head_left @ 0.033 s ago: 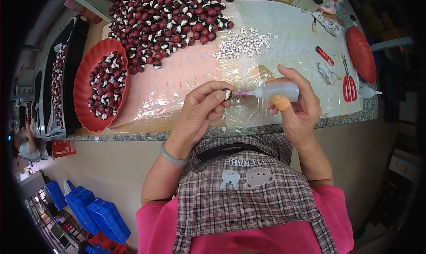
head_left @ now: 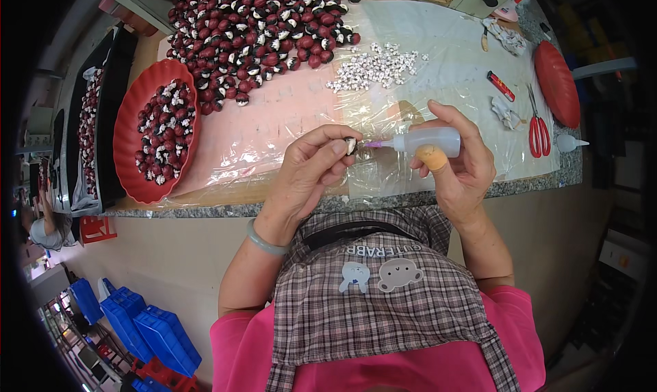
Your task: Applying glue and small components to toy head parts at a factory workbench.
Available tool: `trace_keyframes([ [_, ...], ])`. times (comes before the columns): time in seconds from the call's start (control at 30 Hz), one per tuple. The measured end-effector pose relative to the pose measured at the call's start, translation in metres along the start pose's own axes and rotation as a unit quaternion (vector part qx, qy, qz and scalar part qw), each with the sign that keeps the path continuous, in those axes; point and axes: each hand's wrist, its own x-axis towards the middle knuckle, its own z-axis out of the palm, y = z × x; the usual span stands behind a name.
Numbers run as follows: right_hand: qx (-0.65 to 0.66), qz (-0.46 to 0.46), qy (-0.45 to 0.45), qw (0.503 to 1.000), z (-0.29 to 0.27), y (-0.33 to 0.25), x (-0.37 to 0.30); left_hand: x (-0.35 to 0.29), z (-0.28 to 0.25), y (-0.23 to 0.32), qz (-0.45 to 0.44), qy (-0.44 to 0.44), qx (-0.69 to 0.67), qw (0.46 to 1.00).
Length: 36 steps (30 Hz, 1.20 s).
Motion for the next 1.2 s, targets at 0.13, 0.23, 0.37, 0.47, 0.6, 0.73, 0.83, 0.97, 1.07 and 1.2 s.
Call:
trace_keyframes([
  [0.13, -0.028, -0.006, -0.009, 1.0, -0.001, 0.001, 0.0, 0.001, 0.0, -0.001, -0.001, -0.002, -0.002, 1.0],
  [0.23, -0.062, -0.017, -0.015, 0.998, -0.003, 0.0, 0.0, 0.001, -0.001, -0.002, -0.004, -0.007, -0.003, 1.0],
  [0.37, -0.091, 0.001, 0.013, 0.996, 0.003, -0.007, -0.001, 0.002, -0.001, -0.002, -0.004, 0.003, 0.006, 1.0],
  [0.47, -0.101, -0.028, 0.014, 0.994, 0.004, -0.006, -0.002, 0.001, 0.0, -0.002, -0.007, -0.001, 0.008, 1.0],
  [0.6, -0.083, -0.032, 0.012, 0.996, -0.001, -0.002, -0.001, -0.002, 0.001, 0.002, -0.007, 0.009, 0.027, 1.0],
  [0.73, 0.133, 0.083, 0.011, 0.988, -0.014, 0.012, 0.003, -0.004, -0.008, 0.002, 0.012, 0.001, 0.005, 1.0],
  [0.83, 0.263, 0.144, 0.009, 0.954, -0.013, 0.019, 0.013, -0.007, -0.013, 0.003, 0.035, 0.017, -0.015, 0.999],
  [0.97, 0.298, 0.221, -0.027, 0.928, -0.009, 0.035, 0.022, -0.012, -0.018, 0.006, 0.044, 0.037, -0.029, 0.998],
  [1.07, 0.252, 0.262, -0.049, 0.93, 0.0, 0.038, 0.036, -0.017, -0.025, 0.009, 0.055, 0.026, -0.037, 0.997],
  [1.2, -0.138, 0.219, -0.052, 0.965, 0.013, 0.059, 0.058, -0.021, -0.025, 0.013, 0.068, 0.028, -0.032, 0.997],
])
